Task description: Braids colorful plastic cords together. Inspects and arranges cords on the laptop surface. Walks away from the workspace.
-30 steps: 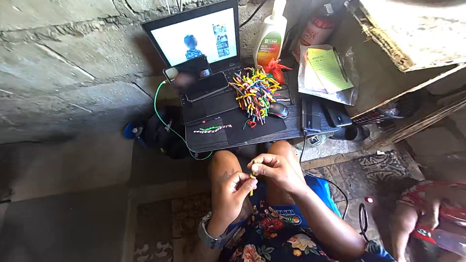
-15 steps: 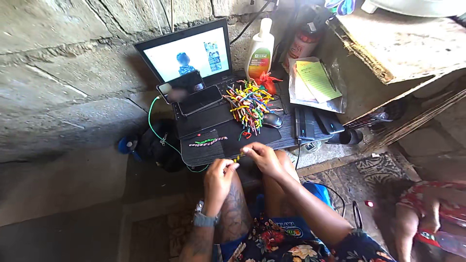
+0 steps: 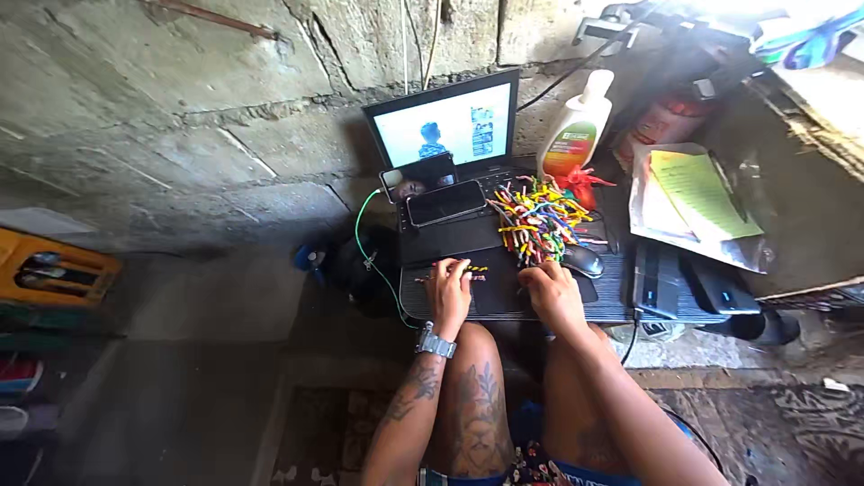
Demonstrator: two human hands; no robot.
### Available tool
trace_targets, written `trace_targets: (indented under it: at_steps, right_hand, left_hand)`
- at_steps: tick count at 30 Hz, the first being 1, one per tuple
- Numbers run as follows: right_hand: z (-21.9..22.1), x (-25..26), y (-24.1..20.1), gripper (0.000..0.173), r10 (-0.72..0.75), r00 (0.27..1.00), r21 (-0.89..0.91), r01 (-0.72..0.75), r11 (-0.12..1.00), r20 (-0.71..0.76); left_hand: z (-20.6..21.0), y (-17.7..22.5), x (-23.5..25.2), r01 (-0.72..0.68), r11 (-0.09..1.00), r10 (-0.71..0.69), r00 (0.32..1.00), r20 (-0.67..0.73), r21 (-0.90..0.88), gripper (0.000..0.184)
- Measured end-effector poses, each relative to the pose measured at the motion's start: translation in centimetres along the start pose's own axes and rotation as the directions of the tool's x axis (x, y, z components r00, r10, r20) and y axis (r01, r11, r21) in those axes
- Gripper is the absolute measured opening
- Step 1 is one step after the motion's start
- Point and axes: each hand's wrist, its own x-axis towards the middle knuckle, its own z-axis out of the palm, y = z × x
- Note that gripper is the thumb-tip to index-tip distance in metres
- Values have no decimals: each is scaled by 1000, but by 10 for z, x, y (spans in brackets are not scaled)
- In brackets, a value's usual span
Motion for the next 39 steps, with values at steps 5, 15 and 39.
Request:
trace_targets:
  at_steps: [5, 15, 39]
  right_hand:
    - [0, -5, -7, 27, -45, 980, 226, 89, 970, -193]
    - [0, -20, -7, 24, -120, 983, 429, 168, 887, -138]
    - [-13, -18, -13, 7, 105, 957, 867, -290, 405, 270]
  left_hand:
    - [4, 31, -19, -86, 940, 77, 996, -41, -330, 25]
    - [22, 52, -35, -75, 774, 90, 996, -8, -628, 25]
    - [27, 45, -49, 37, 544, 99, 989, 108, -838, 27]
